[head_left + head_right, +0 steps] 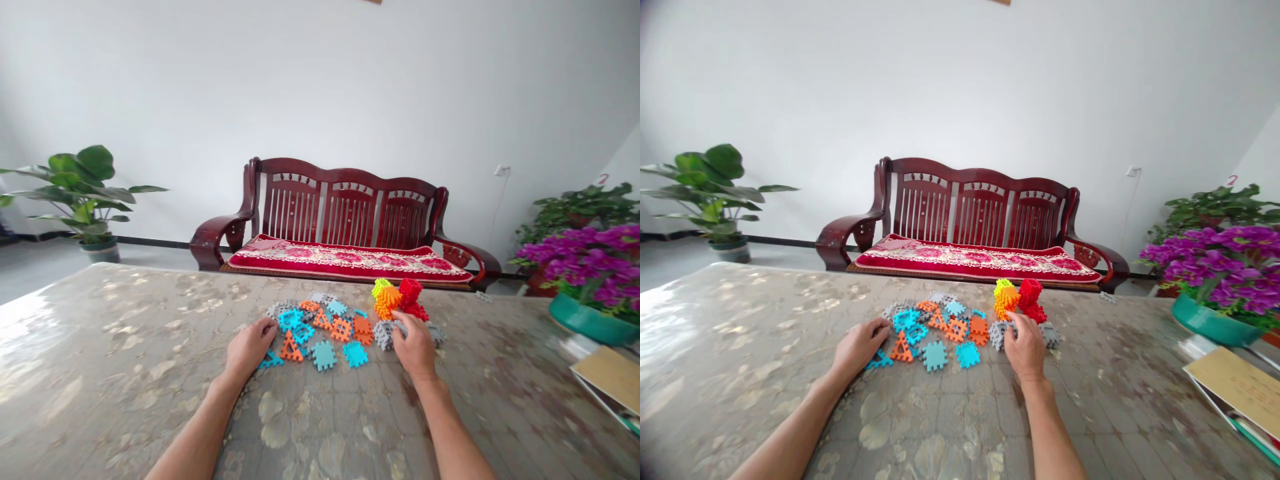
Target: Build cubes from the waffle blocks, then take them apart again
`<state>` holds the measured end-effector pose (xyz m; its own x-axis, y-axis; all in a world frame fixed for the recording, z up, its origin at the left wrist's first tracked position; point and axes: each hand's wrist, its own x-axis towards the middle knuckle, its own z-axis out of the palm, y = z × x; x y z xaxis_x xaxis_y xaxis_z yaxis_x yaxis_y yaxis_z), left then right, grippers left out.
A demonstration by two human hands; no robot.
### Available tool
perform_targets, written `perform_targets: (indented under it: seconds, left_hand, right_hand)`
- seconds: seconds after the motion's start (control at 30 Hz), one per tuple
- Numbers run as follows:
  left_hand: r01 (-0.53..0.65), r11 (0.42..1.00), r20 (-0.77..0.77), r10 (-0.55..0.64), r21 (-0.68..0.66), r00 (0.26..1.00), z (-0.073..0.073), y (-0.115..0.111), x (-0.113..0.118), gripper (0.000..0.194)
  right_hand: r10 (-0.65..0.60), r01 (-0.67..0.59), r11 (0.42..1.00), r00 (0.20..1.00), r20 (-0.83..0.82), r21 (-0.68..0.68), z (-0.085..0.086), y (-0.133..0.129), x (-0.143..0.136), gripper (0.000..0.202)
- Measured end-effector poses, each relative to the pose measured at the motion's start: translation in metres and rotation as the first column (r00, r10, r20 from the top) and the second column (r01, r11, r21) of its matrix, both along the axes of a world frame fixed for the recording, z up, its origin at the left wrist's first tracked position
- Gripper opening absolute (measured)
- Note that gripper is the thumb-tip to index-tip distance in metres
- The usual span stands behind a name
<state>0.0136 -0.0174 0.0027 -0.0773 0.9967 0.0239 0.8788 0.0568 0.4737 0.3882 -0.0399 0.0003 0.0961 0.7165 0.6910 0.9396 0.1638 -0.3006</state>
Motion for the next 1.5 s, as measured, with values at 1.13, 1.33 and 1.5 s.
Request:
perform_targets:
  seconds: [1.13, 1.33, 1.5]
  left_hand:
    - [-0.021, 1.000, 0.031, 0.021, 0.020, 0.999, -0.001, -0.003, 0.003, 0.023]
    - [-0.017, 0.999, 0.038, 0.016, 0.038, 0.999, -0.005, -0.002, 0.001, 0.024]
    - [-0.015, 0.999, 0.043, 0.013, 0.033, 0.999, -0.002, -0.003, 0.002, 0.023]
  right_hand:
    - [0.040, 0.040, 0.792, 0.992, 0.117, -0.609, 0.031, 0.127, -0.161, 0.038]
    - [0.029, 0.078, 0.734, 0.989, 0.146, -0.675, 0.021, 0.141, -0.162, 0.032]
    - [0.050, 0.035, 0.755, 0.993, 0.111, -0.655, 0.016, 0.144, -0.161, 0.033]
